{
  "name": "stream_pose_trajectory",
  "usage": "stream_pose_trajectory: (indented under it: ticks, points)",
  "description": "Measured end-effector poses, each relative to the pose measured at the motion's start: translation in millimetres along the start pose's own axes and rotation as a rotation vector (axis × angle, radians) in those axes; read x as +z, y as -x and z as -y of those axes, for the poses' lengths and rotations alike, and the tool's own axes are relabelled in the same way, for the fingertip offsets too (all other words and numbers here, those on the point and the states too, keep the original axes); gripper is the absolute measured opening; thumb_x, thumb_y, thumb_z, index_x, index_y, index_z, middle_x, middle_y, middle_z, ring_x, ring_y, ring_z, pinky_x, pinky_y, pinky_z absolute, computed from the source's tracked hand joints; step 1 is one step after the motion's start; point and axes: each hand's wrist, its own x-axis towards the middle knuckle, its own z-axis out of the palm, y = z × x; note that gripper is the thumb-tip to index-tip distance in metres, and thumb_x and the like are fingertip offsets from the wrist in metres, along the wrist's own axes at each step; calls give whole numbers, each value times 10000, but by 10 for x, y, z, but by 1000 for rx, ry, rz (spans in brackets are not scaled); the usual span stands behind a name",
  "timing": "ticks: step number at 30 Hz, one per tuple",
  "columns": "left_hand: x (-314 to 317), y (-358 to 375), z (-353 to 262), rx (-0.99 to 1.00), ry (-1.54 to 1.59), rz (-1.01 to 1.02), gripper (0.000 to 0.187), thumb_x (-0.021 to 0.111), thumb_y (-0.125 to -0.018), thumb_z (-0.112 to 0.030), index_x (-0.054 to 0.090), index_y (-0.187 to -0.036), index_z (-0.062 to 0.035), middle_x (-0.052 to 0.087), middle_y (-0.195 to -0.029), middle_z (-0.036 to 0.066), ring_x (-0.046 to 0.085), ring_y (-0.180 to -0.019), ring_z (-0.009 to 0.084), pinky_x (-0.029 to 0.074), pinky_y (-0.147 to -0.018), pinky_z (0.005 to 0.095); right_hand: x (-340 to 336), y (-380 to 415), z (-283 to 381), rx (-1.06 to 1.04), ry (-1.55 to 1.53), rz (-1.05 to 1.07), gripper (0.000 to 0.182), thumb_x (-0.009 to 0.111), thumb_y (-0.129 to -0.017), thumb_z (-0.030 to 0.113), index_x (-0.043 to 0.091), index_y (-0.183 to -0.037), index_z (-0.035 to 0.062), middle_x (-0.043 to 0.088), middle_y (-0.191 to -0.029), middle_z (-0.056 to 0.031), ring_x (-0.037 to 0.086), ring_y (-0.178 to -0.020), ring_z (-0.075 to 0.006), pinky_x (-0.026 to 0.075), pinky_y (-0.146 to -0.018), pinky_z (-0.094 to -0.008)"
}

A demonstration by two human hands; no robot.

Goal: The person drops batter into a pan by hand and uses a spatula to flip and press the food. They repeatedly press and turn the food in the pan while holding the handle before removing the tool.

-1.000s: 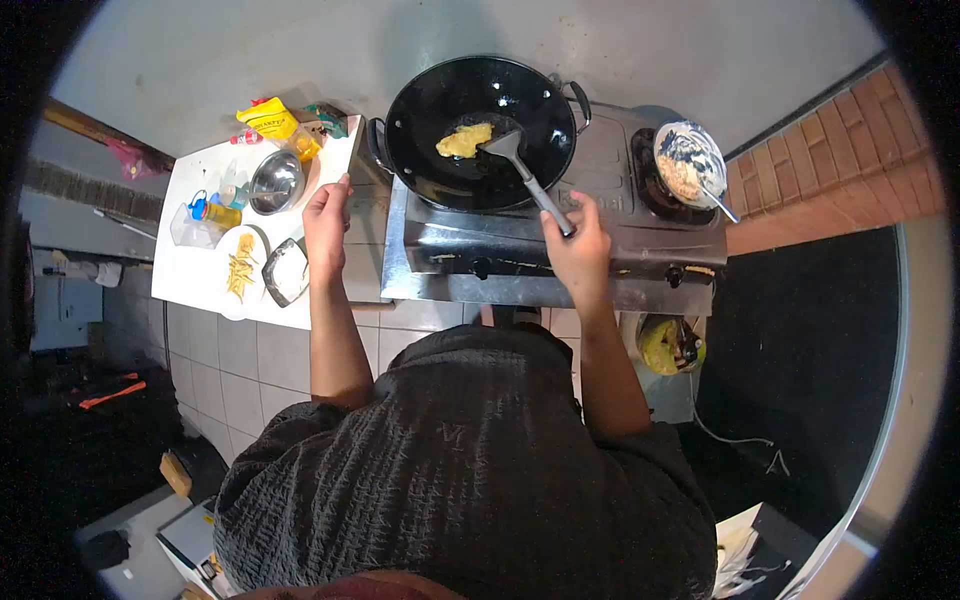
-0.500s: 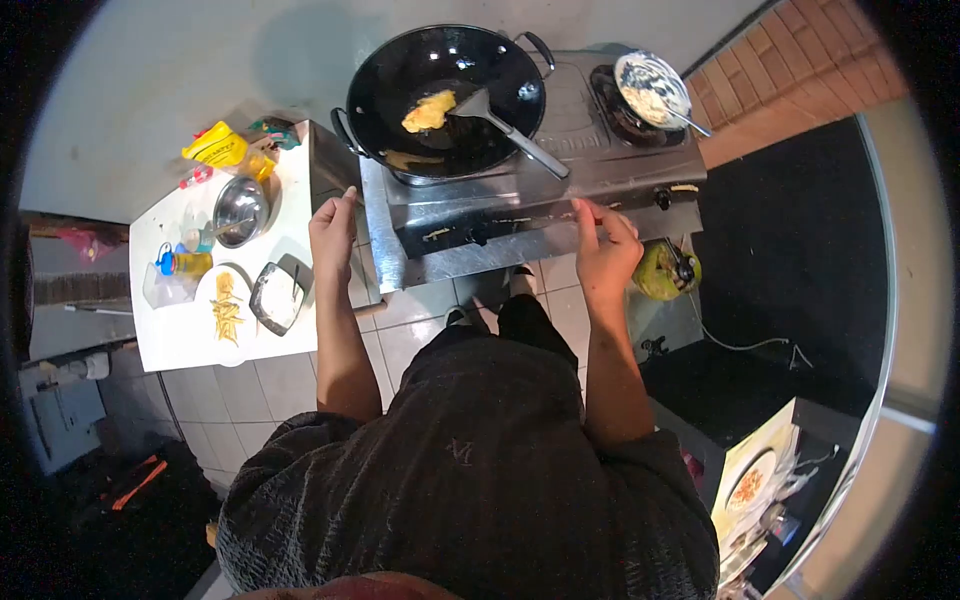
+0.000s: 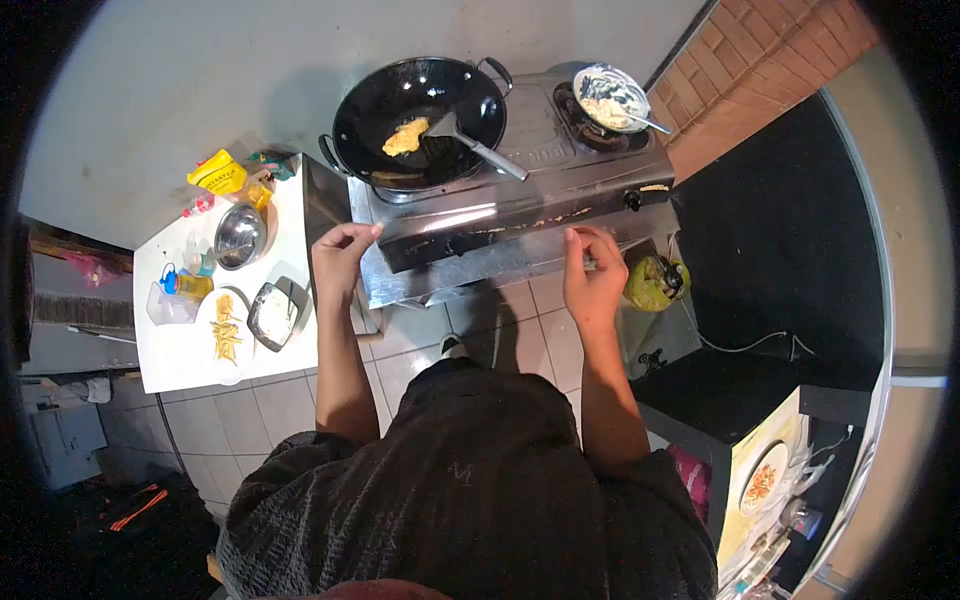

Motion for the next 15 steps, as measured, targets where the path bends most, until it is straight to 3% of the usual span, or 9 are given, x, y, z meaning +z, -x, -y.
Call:
stream_pose_trajectory:
  ticks: [3, 5, 6, 7, 8, 15]
  points:
    - [78, 178, -26, 31, -38, -37, 151, 773, -802, -125, 714, -821, 12, 666, -737, 12, 565, -677, 70, 443, -653, 201, -185, 134, -112, 158, -85, 56, 117, 620, -901, 74, 661, -858, -27, 684, -828, -86, 607, -711, -134, 480, -700, -268]
    - [109, 313, -23, 12, -119, -27, 186, 733, -843, -154, 714, -848, 32, 682, -823, 35, 588, -764, 94, 451, -722, 218, -314, 194, -126, 210, -212, 20, 118, 619, -902, 78, 664, -889, -30, 689, -829, -76, 602, -702, -123, 480, -695, -267]
    - [137, 365, 30, 114, -120, -11, 200, 710, -861, -160, 711, -865, 40, 682, -886, 49, 589, -826, 107, 445, -766, 226, -406, 222, -111, 266, -326, -7, 127, 618, -904, 81, 667, -920, -34, 693, -830, -66, 596, -693, -111, 481, -690, -266]
    - [174, 442, 84, 212, -119, 2, 216, 686, -880, -166, 709, -882, 48, 683, -948, 64, 590, -888, 121, 438, -810, 234, -511, 239, -102, 264, -330, -5, 127, 618, -904, 81, 667, -920, -34, 693, -830, -66, 596, -693, -111, 481, -690, -266]
    - [226, 586, -5, 156, -195, 10, 225, 656, -896, -156, 696, -949, 60, 657, -1069, 91, 572, -978, 144, 424, -881, 255, -620, 260, -89, 238, -329, -4, 141, 623, -899, 81, 664, -955, -42, 695, -852, -68, 602, -721, -105, 482, -700, -263]
    - [615, 1488, -127, 196, -208, 72, 339, 647, -900, -169, 625, -1175, 28, 607, -1196, 110, 559, -986, 151, 433, -899, 275, -1417, 457, -175, 124, -147, 32, 179, 655, -874, 88, 668, -1009, -30, 697, -919, -86, 623, -835, -109, 480, -750, -254]
